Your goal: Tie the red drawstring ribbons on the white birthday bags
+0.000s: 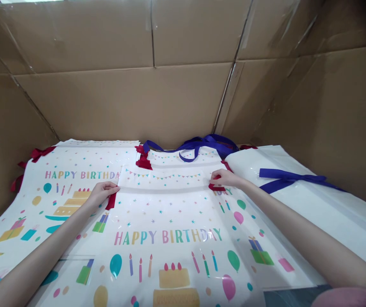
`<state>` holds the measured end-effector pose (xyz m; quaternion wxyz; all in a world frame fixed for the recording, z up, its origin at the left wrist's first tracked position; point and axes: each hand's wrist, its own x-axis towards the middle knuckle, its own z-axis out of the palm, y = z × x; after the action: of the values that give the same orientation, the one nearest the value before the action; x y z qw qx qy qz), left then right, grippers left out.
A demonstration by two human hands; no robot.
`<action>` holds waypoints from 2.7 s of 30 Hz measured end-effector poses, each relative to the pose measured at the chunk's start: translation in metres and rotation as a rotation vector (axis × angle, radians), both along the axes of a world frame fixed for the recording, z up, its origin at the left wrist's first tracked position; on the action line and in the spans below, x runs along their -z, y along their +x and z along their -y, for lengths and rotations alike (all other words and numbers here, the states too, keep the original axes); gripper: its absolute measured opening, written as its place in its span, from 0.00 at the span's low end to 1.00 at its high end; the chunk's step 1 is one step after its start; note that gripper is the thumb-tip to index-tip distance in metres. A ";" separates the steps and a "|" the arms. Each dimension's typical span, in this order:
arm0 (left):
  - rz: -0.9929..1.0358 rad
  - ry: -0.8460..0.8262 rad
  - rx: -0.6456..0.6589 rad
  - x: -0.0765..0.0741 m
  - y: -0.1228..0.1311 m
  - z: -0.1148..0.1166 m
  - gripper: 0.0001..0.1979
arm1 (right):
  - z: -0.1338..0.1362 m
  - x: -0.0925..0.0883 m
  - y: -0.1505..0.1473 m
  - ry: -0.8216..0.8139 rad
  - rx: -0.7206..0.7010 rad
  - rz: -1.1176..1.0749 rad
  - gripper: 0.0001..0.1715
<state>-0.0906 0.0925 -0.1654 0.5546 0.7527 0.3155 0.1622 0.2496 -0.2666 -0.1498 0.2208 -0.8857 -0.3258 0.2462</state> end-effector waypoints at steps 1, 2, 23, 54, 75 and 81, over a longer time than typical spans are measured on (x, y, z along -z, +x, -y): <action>0.000 -0.001 -0.001 0.000 0.000 0.000 0.17 | 0.000 0.001 -0.001 0.023 0.030 -0.095 0.14; 0.000 -0.001 -0.004 -0.001 0.000 0.001 0.17 | 0.001 0.002 -0.001 0.042 0.062 -0.194 0.16; 0.029 -0.033 -0.006 0.012 0.000 -0.008 0.20 | 0.017 0.061 0.010 0.410 0.407 -0.804 0.11; -0.002 -0.062 -0.010 -0.014 0.002 0.008 0.20 | 0.008 0.032 -0.013 0.346 0.328 -0.628 0.15; -0.102 0.060 0.140 -0.005 -0.019 -0.013 0.22 | -0.001 0.027 -0.020 0.365 0.378 -0.617 0.16; -0.080 0.107 0.119 -0.011 -0.022 -0.010 0.22 | 0.001 0.029 -0.018 0.393 0.375 -0.662 0.17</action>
<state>-0.1124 0.1027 -0.1547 0.5093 0.8044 0.2831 0.1154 0.2316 -0.2676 -0.1787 0.5189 -0.7440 -0.1114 0.4060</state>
